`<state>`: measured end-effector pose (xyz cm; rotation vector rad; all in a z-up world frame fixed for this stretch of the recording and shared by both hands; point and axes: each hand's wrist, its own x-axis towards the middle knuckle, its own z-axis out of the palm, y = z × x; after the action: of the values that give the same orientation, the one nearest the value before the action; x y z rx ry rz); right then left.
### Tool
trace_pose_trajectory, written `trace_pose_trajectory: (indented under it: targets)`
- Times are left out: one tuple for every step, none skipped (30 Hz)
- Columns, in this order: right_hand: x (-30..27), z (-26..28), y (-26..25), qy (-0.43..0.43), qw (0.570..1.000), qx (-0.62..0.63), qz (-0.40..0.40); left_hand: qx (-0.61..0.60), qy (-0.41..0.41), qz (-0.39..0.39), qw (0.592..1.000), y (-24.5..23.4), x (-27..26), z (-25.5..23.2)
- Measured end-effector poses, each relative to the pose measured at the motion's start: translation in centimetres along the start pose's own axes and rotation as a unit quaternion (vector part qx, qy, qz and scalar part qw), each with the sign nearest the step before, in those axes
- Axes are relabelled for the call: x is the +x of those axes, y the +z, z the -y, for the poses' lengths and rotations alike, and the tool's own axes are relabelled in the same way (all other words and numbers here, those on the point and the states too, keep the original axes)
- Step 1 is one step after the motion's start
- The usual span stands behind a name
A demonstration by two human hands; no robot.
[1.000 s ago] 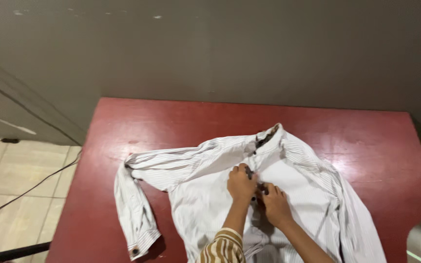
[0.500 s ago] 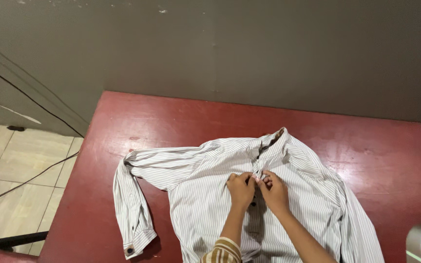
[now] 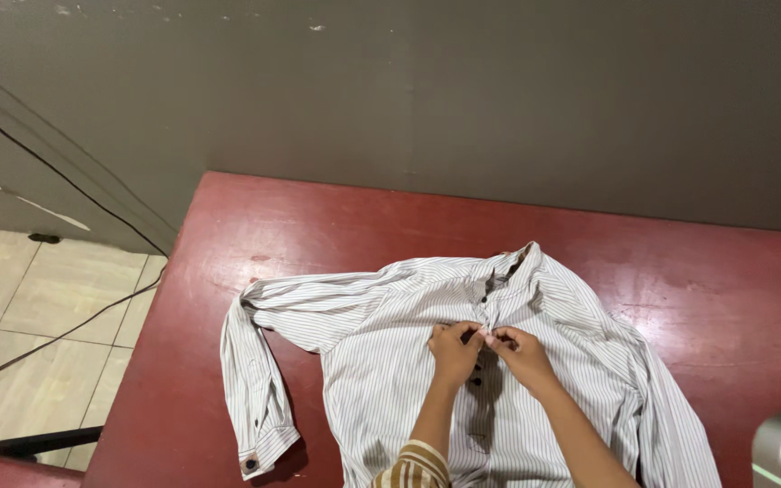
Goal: The person lays a white blouse on a red table, smooths it, and buttons the front. They place a green hanger into the blouse, adjust the sleeves, and hang it on a nearby clothing rack. The person then repeats the process with a striped shirt, buttoning it and placing it on a hanger before hanging it on the rack.
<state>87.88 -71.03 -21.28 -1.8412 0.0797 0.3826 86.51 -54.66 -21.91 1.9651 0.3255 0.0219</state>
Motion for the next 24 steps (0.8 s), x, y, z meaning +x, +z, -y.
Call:
trace_pose_trajectory:
  targets:
    - [0.0,-0.4,0.0,0.0,1.0,-0.01,-0.021,0.0,-0.002,0.003,1.0,-0.1,0.0,-0.1]
    - [0.1,-0.8,0.2,0.001,0.999,-0.02,-0.04,-0.016,-0.003,-0.006,1.0,-0.2,-0.4,-0.3]
    - [0.1,-1.0,0.4,0.001,0.998,-0.029,-0.059,-0.033,-0.004,-0.015,0.999,-0.3,-0.9,-0.6]
    - [0.1,-1.0,0.4,0.005,0.996,-0.05,-0.068,-0.05,-0.004,-0.024,0.998,-0.5,-1.2,-1.0]
    - [0.0,-1.0,0.5,0.009,0.994,-0.071,-0.078,-0.043,0.012,-0.028,0.999,-0.6,-1.3,-1.3]
    - [-0.1,-0.9,0.5,0.013,0.992,-0.092,-0.087,-0.035,0.028,-0.032,0.998,-0.7,-1.5,-1.7]
    - [-0.2,-0.7,0.5,0.019,0.991,-0.095,-0.088,-0.028,0.045,-0.036,0.998,-0.8,-1.6,-2.0]
    - [-0.4,-0.6,0.6,0.026,0.991,-0.097,-0.089,-0.029,0.046,-0.048,0.997,-0.9,-1.8,-2.2]
    - [-0.5,-0.6,0.6,0.033,0.99,-0.099,-0.09,-0.031,0.047,-0.06,0.997,-0.9,-2.0,-2.4]
    - [-0.6,-0.6,0.8,0.002,0.988,-0.115,-0.1,-0.033,0.048,-0.071,0.996,-0.7,-2.2,-2.5]
    - [-0.6,-0.7,1.0,-0.028,0.985,-0.13,-0.109,-0.009,0.08,-0.085,0.993,-0.6,-2.4,-2.4]
    - [-0.7,-0.8,1.2,-0.058,0.981,-0.146,-0.118,0.015,0.111,-0.098,0.989,-0.5,-2.7,-2.2]
    - [-0.9,-0.8,1.4,-0.065,0.973,-0.175,-0.133,0.039,0.142,-0.111,0.983,-0.4,-2.9,-2.0]
    - [-1.0,-0.7,1.8,-0.074,0.965,-0.204,-0.147,0.054,0.16,-0.118,0.979,-0.2,-3.0,-1.9]
    - [-1.1,-0.5,2.0,-0.083,0.955,-0.233,-0.161,0.069,0.177,-0.124,0.974,-0.1,-3.1,-1.8]
    - [-1.3,-0.2,2.3,-0.095,0.956,-0.221,-0.169,0.084,0.193,-0.131,0.969,-0.1,-3.1,-1.6]
    - [-1.6,0.2,2.5,-0.107,0.956,-0.208,-0.176,0.09,0.194,-0.133,0.968,-0.1,-3.0,-1.5]
    - [-1.8,0.6,2.7,-0.119,0.956,-0.196,-0.184,0.095,0.195,-0.134,0.967,0.1,-2.9,-1.5]
    - [-2.2,1.1,3.0,-0.133,0.951,-0.204,-0.192,0.101,0.196,-0.136,0.966,0.2,-2.9,-1.5]
    - [-2.6,1.5,3.3,-0.146,0.945,-0.211,-0.201,0.103,0.2,-0.14,0.964,0.2,-2.8,-1.6]
    - [-2.9,1.9,3.5,-0.159,0.94,-0.219,-0.209,0.105,0.205,-0.144,0.962,0.2,-2.8,-1.6]
    - [-3.1,2.2,3.7,-0.167,0.934,-0.221,-0.225,0.108,0.209,-0.149,0.96,0.0,-2.7,-1.7]
    - [-3.5,2.4,3.9,-0.175,0.928,-0.223,-0.241,0.104,0.203,-0.138,0.964,-0.2,-2.8,-1.9]
    - [-3.6,2.5,4.1,-0.185,0.922,-0.225,-0.257,0.099,0.197,-0.127,0.967,-0.5,-2.8,-2.1]
